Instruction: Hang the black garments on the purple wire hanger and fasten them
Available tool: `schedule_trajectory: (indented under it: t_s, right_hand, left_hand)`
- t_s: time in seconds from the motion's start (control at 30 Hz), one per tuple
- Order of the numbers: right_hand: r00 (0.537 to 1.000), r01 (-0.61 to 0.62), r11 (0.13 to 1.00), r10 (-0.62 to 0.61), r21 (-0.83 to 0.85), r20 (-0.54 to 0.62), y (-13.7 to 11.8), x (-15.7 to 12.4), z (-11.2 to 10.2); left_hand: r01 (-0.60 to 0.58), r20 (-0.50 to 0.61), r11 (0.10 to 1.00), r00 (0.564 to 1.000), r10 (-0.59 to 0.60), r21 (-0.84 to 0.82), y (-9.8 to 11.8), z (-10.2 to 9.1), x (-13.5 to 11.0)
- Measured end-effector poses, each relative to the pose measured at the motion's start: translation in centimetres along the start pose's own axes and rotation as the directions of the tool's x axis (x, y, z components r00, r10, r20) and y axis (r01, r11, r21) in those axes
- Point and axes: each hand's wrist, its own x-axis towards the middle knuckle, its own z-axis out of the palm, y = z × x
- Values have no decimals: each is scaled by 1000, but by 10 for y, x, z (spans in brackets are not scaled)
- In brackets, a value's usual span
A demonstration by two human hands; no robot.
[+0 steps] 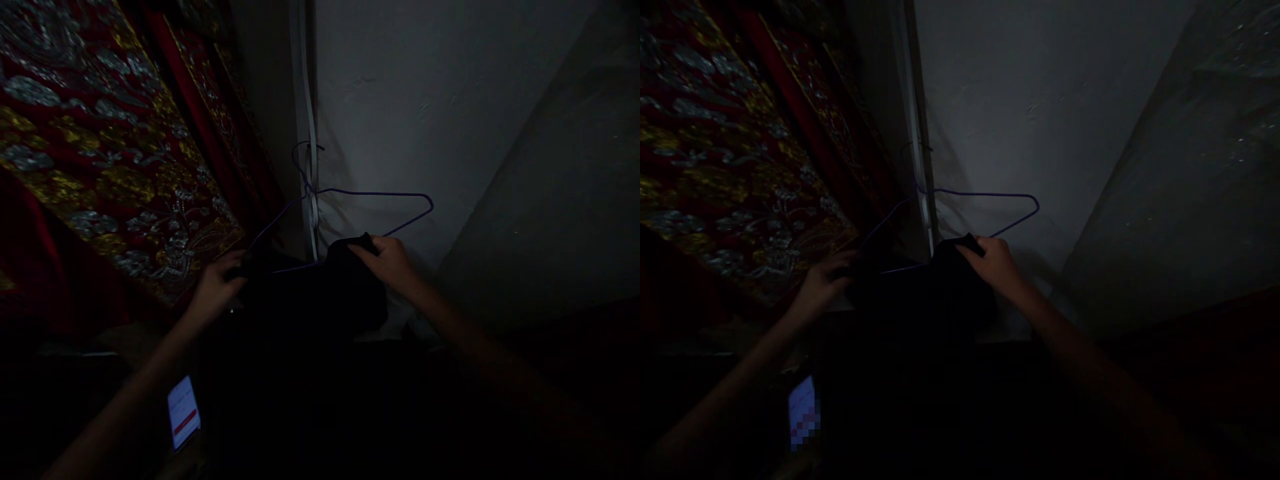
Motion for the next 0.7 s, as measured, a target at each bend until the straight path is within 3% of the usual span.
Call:
schedule_trajectory:
  t_s: [0.1, 0.17, 0.27, 0.33, 0.4, 0.47, 0.57, 0.63, 0.7]
  right_hand:
    - [997, -53, 996, 50, 65, 60, -3, -6, 10]
    - [991, -84, 988, 69, 129, 118, -5, -12, 20]
    - [985, -87, 981, 58, 175, 162, -6, -20, 30]
    - [988, -42, 986, 17, 159, 156, -5, -24, 26]
    - [995, 32, 995, -41, 100, 89, -2, -24, 11]
    - [993, 75, 997, -75, -7, -86, 3, -19, -11]
    - [921, 43, 986, -103, -164, -376, 14, -2, -46]
    - [917, -3, 982, -73, -191, -392, 22, 15, -64]
    - [958, -45, 983, -8, -180, -285, 29, 30, -75]
  left_hand:
    - [-104, -117, 990, 989, 92, -95, 26, -5, 20]
    - [-142, -124, 984, 984, 128, -107, 39, 2, 37]
    - [-216, -119, 975, 971, 209, -50, 46, 21, 59]
    - [-259, -114, 966, 959, 260, 23, 42, 33, 65]
    - [-267, -78, 959, 958, 275, 100, 37, 40, 64]
    - [-252, -60, 956, 963, 263, 151, 33, 42, 59]
    - [-217, -101, 956, 966, 240, 196, 38, 36, 51]
    - [-216, -97, 950, 965, 243, 226, 45, 31, 49]
    - [-239, -73, 934, 961, 267, 267, 52, 27, 51]
